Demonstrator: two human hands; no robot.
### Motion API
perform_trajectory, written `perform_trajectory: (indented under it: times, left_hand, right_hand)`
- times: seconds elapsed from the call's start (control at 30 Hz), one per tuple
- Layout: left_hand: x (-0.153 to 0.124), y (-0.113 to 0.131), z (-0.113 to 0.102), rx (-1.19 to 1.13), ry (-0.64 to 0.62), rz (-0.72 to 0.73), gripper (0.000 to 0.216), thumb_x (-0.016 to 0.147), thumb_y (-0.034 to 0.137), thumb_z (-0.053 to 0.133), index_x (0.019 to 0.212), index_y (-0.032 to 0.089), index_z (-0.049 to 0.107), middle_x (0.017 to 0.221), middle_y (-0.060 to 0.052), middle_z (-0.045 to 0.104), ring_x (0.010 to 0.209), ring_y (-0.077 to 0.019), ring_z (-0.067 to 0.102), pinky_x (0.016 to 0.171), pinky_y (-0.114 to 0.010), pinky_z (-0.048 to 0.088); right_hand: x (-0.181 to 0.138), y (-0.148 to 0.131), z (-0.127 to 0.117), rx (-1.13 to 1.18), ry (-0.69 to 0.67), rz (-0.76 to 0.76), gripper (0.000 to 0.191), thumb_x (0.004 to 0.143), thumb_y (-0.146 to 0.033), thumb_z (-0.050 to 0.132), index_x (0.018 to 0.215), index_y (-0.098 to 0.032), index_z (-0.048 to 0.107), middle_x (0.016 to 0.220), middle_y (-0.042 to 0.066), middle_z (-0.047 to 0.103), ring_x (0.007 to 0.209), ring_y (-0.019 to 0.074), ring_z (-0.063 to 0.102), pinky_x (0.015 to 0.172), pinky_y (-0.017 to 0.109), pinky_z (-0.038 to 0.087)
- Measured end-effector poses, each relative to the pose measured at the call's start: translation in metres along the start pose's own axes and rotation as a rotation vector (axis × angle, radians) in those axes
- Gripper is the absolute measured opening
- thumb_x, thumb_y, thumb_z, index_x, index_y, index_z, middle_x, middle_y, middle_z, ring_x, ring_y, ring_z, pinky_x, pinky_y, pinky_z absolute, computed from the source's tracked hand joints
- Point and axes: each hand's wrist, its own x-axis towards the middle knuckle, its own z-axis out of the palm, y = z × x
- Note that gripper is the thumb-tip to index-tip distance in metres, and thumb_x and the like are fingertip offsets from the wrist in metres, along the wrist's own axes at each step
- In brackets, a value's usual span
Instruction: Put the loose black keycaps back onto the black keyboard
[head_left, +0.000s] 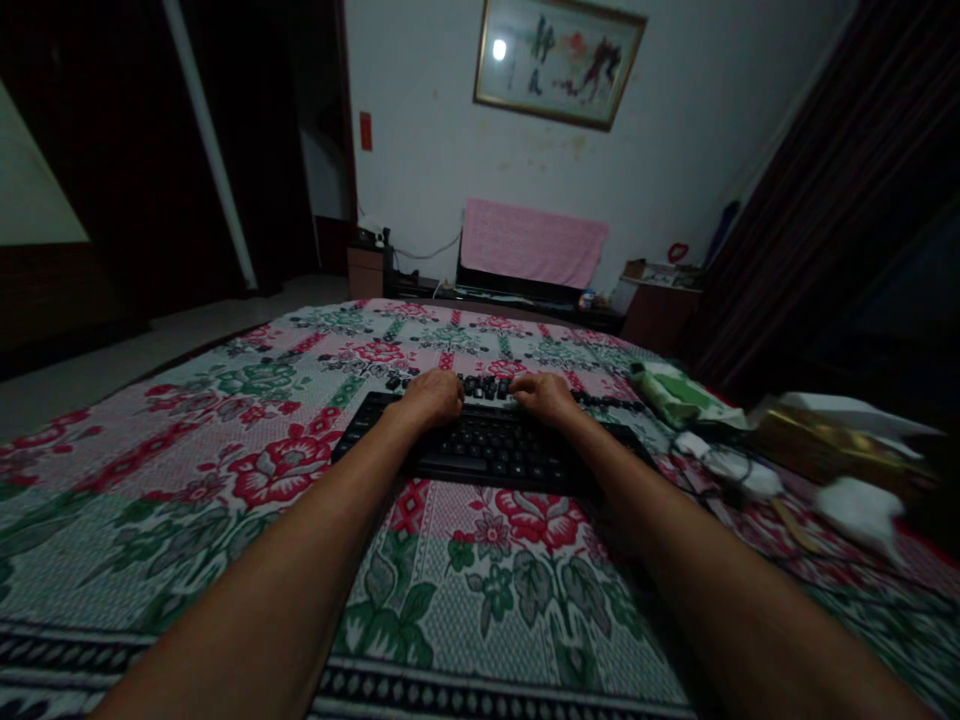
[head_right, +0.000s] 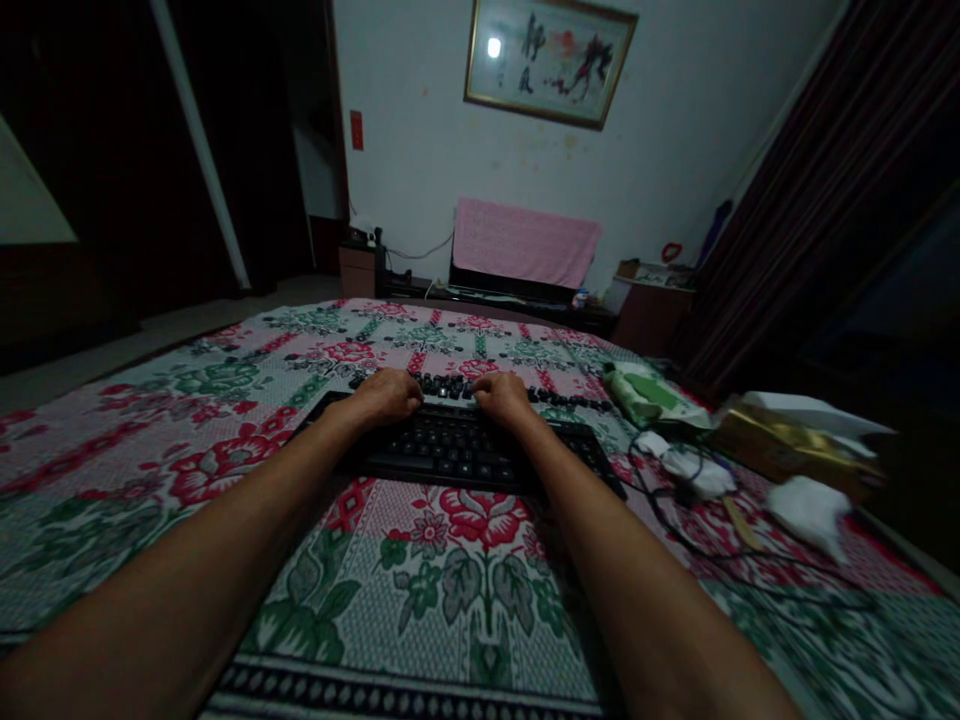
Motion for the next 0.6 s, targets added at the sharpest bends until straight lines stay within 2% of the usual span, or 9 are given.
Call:
perform_trajectory:
  times: [0.23, 0.43, 0.6]
  left_hand:
    - [-0.003, 0.002, -0.004, -0.022, 0.009, -0.008, 0.030, 0.067, 0.023, 0.045, 0.088, 0.023, 0.066, 0.092, -0.007, 0.064, 0.088, -0.0216, 0.057, 0.078, -0.032, 0.043]
    - [-0.003, 0.004, -0.003, -0.038, 0.020, -0.019, 0.028, 0.066, 0.022, 0.047, 0.087, 0.022, 0.066, 0.089, -0.008, 0.065, 0.087, -0.0213, 0.057, 0.077, -0.030, 0.043]
    - [-0.001, 0.003, 0.001, -0.040, 0.047, -0.005, 0.027, 0.066, 0.021, 0.047, 0.084, 0.022, 0.067, 0.087, -0.009, 0.065, 0.085, -0.0230, 0.057, 0.076, -0.033, 0.043]
  right_hand:
    - [0.017, 0.010, 0.014, -0.020, -0.015, 0.068, 0.025, 0.064, -0.021, 0.055, 0.086, -0.022, 0.066, 0.087, -0.001, 0.067, 0.082, 0.0151, 0.059, 0.077, 0.023, 0.043]
    - [0.024, 0.012, 0.023, 0.023, 0.009, 0.001, 0.023, 0.064, -0.024, 0.055, 0.084, -0.023, 0.067, 0.082, -0.001, 0.067, 0.079, 0.0142, 0.059, 0.074, 0.022, 0.043]
    - [0.028, 0.011, 0.026, 0.031, -0.032, -0.020, 0.017, 0.064, -0.025, 0.055, 0.075, -0.022, 0.068, 0.074, 0.000, 0.067, 0.073, 0.0151, 0.060, 0.067, 0.022, 0.042]
